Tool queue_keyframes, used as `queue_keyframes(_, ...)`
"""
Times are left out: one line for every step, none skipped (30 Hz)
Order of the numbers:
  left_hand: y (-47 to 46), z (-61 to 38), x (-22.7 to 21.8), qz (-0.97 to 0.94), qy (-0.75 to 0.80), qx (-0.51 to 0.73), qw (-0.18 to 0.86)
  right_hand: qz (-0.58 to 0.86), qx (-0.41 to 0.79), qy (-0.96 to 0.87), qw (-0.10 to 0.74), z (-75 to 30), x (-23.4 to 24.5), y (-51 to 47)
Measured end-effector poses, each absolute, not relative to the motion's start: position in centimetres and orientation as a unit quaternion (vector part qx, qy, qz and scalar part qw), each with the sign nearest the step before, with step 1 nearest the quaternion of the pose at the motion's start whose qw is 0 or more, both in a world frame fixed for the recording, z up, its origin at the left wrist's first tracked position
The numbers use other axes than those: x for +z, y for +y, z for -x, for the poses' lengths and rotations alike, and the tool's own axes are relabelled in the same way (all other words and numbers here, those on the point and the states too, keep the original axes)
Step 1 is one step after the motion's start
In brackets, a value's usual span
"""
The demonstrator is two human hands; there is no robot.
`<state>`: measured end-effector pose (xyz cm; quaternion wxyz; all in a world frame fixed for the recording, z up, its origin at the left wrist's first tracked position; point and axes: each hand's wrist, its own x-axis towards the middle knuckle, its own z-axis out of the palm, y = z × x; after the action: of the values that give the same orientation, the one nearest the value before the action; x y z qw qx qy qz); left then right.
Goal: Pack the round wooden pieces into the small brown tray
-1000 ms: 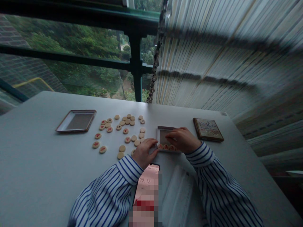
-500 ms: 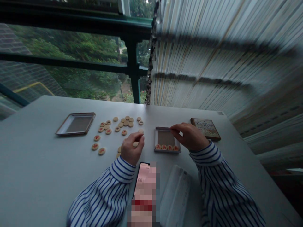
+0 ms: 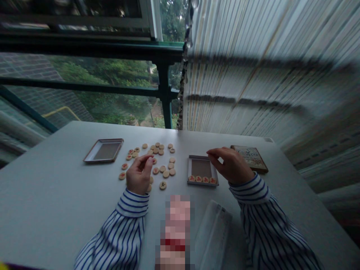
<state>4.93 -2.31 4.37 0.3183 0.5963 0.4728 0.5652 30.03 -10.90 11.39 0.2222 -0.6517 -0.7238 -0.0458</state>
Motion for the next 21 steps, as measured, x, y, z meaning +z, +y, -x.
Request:
queue_keyframes(-2.1,-4.4,4.5,-0.591,0.474,0.571,0.316,0.65,-0.045,-0.726,0.22,-30.0,11.4,-10.9)
queue_keyframes(-1.9,-4.0,4.6,-0.586,0.475,0.577,0.313,0.648,-0.045,-0.728,0.218,-29.9,11.4,-10.9)
queue_keyframes(-1.6,-3.5,4.7,-0.582,0.477,0.582,0.31,0.647,-0.044,-0.73,0.217,-29.8,11.3,-10.9)
queue_keyframes(-1.4,-3.0,4.7,-0.577,0.48,0.587,0.305,0.645,-0.043,-0.731,0.216,-29.7,11.3,-10.9)
queue_keyframes(-1.2,-2.6,4.7,-0.572,0.484,0.59,0.3,0.644,-0.042,-0.733,0.216,-29.6,11.3,-10.9)
queue_keyframes(-1.0,-2.2,4.7,-0.569,0.489,0.592,0.294,0.643,-0.042,-0.734,0.217,-29.5,11.3,-10.9)
queue_keyframes(-0.9,-1.9,4.7,-0.566,0.494,0.594,0.29,0.64,-0.041,-0.735,0.218,-29.4,11.2,-10.9)
queue_keyframes(-0.7,-1.6,4.7,-0.563,0.498,0.594,0.287,0.637,-0.04,-0.738,0.218,-29.3,11.2,-10.9)
queue_keyframes(-0.6,-1.3,4.6,-0.563,0.502,0.592,0.284,0.633,-0.037,-0.742,0.218,-29.1,11.1,-10.8)
queue_keyframes(-0.6,-1.1,4.5,-0.567,0.505,0.588,0.279,0.628,-0.034,-0.747,0.217,-29.0,11.0,-10.8)
queue_keyframes(-0.6,-0.9,4.4,-0.576,0.508,0.58,0.272,0.622,-0.03,-0.752,0.215,-28.8,10.9,-10.8)
queue_keyframes(-0.6,-0.6,4.2,-0.589,0.509,0.57,0.263,0.617,-0.026,-0.757,0.212,-28.6,10.8,-10.8)
queue_keyframes(-0.8,-0.4,4.0,-0.608,0.509,0.556,0.249,0.613,-0.027,-0.76,0.213,-28.4,10.7,-10.8)
queue_keyframes(-0.9,-0.2,3.7,-0.631,0.505,0.539,0.235,0.606,-0.022,-0.768,0.205,-28.2,10.5,-10.7)
queue_keyframes(-1.2,0.1,3.5,-0.657,0.501,0.521,0.216,0.599,-0.017,-0.777,0.195,-27.9,10.4,-10.7)
queue_keyframes(-1.4,0.3,3.3,-0.688,0.49,0.497,0.197,0.595,-0.015,-0.781,0.19,-27.7,10.2,-10.6)
queue_keyframes(-1.7,0.5,3.0,-0.714,0.476,0.484,0.173,0.591,-0.015,-0.784,0.187,-27.3,10.0,-10.5)
queue_keyframes(-2.0,0.8,2.8,-0.733,0.462,0.477,0.151,0.59,-0.016,-0.786,0.184,-27.0,9.8,-10.4)
queue_keyframes(-2.2,0.9,2.6,-0.754,0.443,0.466,0.134,0.585,-0.014,-0.791,0.178,-26.6,9.6,-10.3)
queue_keyframes(-2.5,1.0,2.4,-0.775,0.423,0.454,0.121,0.58,-0.013,-0.796,0.173,-26.2,9.4,-10.2)
queue_keyframes(-2.8,1.1,2.2,-0.791,0.405,0.444,0.111,0.576,-0.012,-0.8,0.168,-25.8,9.3,-10.1)
